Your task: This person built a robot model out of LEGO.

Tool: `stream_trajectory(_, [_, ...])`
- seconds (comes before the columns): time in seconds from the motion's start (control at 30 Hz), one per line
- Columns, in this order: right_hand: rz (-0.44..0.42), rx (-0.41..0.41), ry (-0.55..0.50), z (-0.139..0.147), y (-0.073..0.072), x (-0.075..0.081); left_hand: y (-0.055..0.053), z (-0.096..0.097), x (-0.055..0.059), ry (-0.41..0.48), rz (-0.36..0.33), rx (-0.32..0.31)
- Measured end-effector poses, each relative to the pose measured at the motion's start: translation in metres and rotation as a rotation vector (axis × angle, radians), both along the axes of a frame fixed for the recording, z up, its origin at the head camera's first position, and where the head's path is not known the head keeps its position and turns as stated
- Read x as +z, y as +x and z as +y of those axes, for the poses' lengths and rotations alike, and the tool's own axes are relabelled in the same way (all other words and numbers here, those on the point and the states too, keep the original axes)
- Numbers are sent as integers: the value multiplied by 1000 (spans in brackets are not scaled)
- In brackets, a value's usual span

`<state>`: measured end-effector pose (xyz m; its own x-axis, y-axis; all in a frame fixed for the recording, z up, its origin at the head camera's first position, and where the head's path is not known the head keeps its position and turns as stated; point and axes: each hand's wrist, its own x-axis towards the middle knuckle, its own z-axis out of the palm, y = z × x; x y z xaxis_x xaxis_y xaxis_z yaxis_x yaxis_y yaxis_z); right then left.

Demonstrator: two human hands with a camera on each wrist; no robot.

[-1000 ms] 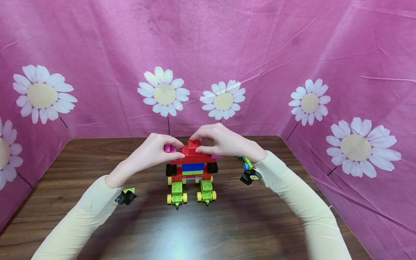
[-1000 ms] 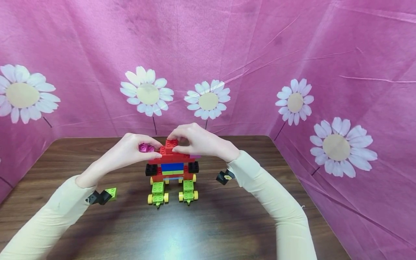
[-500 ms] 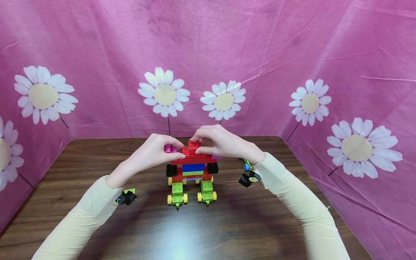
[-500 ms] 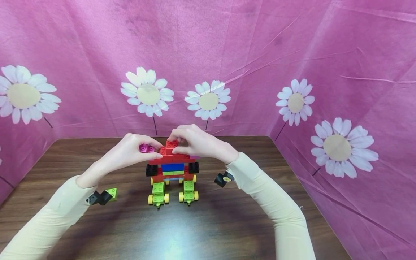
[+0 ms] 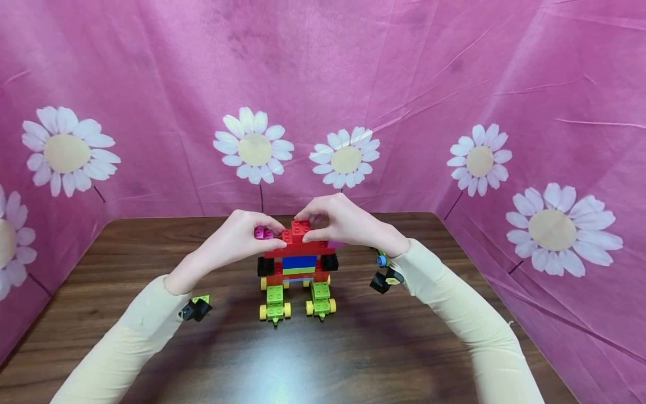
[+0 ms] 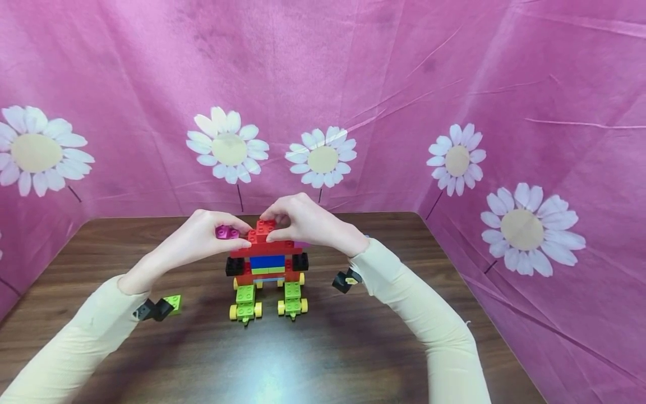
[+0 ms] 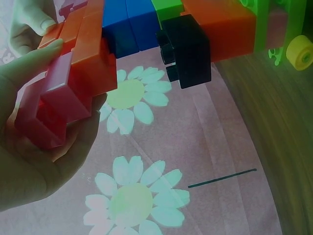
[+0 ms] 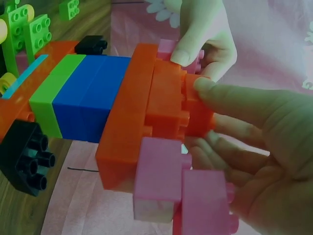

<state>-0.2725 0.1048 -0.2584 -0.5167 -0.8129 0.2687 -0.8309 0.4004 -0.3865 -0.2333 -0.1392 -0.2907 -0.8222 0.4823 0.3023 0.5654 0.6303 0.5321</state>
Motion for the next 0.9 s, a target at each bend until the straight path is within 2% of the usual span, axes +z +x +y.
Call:
stream_trajectory(0.3, [-26,-36,13,-2,1,0,0,1,0,-8,12,-3])
stream_trajectory(0.67, [-1,-33,105,-12,4,9,1,1,-1,1,5,-3])
stream_trajectory(0.9, [7,-41,99,-10,5,7,-1,1,1,-3,13,-13])
